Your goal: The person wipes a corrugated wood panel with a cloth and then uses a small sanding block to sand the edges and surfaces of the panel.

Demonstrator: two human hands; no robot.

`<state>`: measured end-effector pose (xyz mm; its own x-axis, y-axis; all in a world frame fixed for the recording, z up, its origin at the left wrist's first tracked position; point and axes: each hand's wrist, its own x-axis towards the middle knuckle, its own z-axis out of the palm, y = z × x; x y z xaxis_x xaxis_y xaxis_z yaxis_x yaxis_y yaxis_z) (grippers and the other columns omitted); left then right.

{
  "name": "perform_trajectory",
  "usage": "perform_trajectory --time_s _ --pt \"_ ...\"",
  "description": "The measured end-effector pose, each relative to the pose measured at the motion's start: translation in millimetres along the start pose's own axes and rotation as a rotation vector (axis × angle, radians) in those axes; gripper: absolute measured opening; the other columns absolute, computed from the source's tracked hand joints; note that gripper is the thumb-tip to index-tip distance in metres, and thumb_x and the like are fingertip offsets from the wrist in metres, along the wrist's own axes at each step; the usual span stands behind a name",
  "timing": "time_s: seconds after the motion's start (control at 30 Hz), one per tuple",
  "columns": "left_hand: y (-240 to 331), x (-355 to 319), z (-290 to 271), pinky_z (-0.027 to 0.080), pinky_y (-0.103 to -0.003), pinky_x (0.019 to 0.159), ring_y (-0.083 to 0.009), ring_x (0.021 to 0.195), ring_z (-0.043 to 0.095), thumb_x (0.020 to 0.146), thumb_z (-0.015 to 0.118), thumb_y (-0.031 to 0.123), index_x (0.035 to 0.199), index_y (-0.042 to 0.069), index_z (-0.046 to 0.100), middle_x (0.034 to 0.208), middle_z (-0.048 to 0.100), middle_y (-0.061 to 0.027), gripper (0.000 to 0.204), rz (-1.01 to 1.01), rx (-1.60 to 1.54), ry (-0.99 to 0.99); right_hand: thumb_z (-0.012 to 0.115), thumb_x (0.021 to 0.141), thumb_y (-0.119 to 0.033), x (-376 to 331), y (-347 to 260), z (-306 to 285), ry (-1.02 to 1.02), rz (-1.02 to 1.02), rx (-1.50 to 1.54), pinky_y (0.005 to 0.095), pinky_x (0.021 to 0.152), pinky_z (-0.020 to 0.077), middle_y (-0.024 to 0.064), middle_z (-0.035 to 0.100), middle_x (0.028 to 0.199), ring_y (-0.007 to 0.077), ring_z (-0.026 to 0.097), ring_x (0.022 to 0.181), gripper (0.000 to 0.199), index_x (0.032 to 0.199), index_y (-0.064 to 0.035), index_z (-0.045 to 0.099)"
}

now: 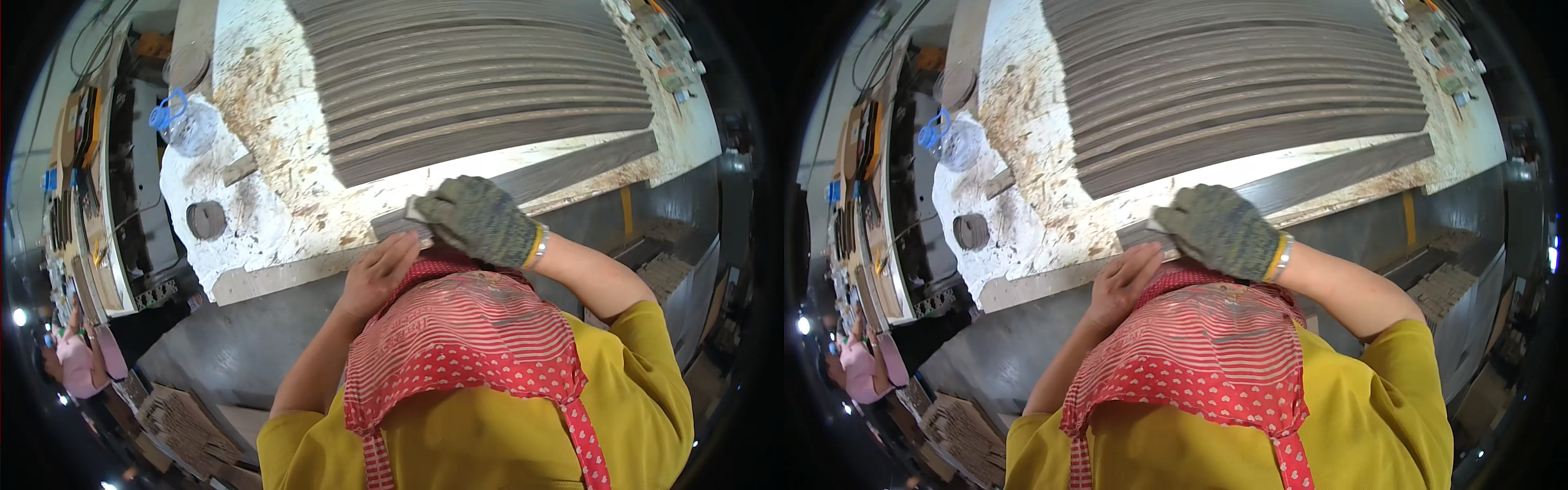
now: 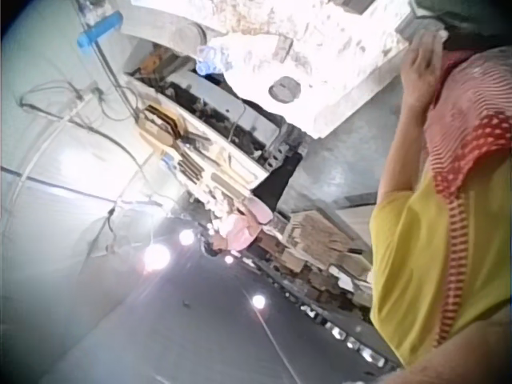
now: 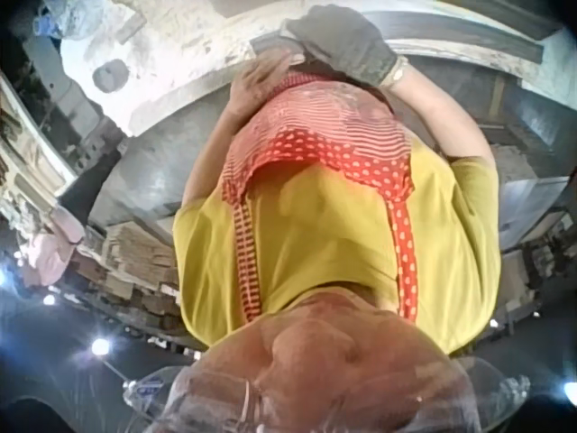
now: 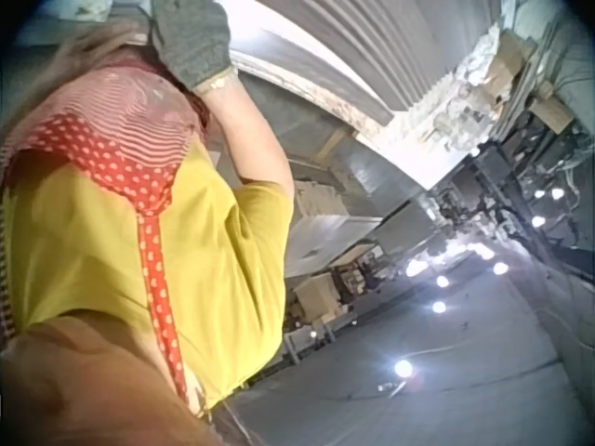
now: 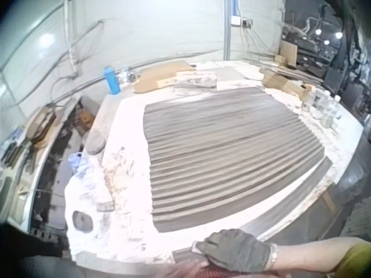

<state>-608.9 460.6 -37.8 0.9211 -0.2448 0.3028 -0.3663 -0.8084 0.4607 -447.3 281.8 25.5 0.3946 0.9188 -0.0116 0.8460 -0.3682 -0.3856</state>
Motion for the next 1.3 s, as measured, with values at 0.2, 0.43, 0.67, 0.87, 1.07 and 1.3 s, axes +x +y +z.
perform_trajectory --time_s 0.2,0.43,0.67,0.87,1.07,1.3 --pt "-11 -3 -2 0.055 -0.034 0.094 -0.0262 0.117 0.064 0.083 0.062 0.007 0.115 0.002 0.070 0.129 0.065 -0.0095 0.034 0.000 -0.041 0.064 0.068 0.082 -0.022 37 -14 14 0.114 -0.186 0.104 0.0421 0.075 0.0522 0.0108 0.061 0.092 0.0297 0.063 0.087 0.032 0.112 -0.0117 0.062" --pt "-13 -2 -2 0.058 -0.034 0.088 -0.0272 0.107 0.069 0.078 0.065 0.006 0.109 0.002 0.073 0.122 0.069 -0.0107 0.032 0.019 -0.011 0.135 0.069 0.089 -0.019 -12 36 -31 -0.003 -0.045 -0.128 0.0389 0.067 0.0505 0.0082 0.060 0.088 0.0241 0.061 0.079 0.033 0.122 -0.0163 0.066" --pt "-12 -14 -12 0.049 -0.044 0.093 -0.0301 0.109 0.061 0.076 0.082 0.021 0.117 0.004 0.068 0.118 0.064 -0.0104 0.047 -0.307 0.029 0.181 0.074 0.092 -0.023 -89 99 -81 0.552 0.634 0.722 0.0325 0.099 0.0512 0.0118 0.065 0.126 0.0212 0.061 0.119 0.058 0.142 -0.0004 0.054" --pt "-2 -20 -28 0.040 -0.041 0.095 -0.0290 0.111 0.057 0.070 0.088 0.037 0.119 0.008 0.066 0.118 0.061 -0.0072 0.061 -0.656 0.211 0.064 0.068 0.096 -0.025 -242 227 -87 1.080 0.977 1.116 0.0258 0.073 0.0501 -0.0003 0.064 0.096 0.0117 0.059 0.081 0.037 0.125 -0.0028 0.062" --pt "14 7 -25 0.044 -0.042 0.092 -0.0312 0.110 0.057 0.074 0.086 0.031 0.121 0.005 0.066 0.120 0.059 -0.0106 0.058 -0.753 0.222 0.035 0.063 0.100 -0.022 -368 352 -76 1.115 0.962 1.373 0.0274 0.071 0.0503 0.0022 0.065 0.091 0.0156 0.061 0.079 0.022 0.117 -0.0084 0.064" --pt "41 22 -22 0.047 -0.044 0.092 -0.0361 0.107 0.057 0.084 0.079 0.022 0.125 -0.005 0.062 0.121 0.056 -0.0189 0.051 -0.931 0.014 0.070 0.064 0.098 -0.021 -371 376 -74 1.063 1.017 1.416 0.0230 0.063 0.0510 0.0026 0.066 0.093 0.0126 0.061 0.074 0.024 0.115 -0.0048 0.067"
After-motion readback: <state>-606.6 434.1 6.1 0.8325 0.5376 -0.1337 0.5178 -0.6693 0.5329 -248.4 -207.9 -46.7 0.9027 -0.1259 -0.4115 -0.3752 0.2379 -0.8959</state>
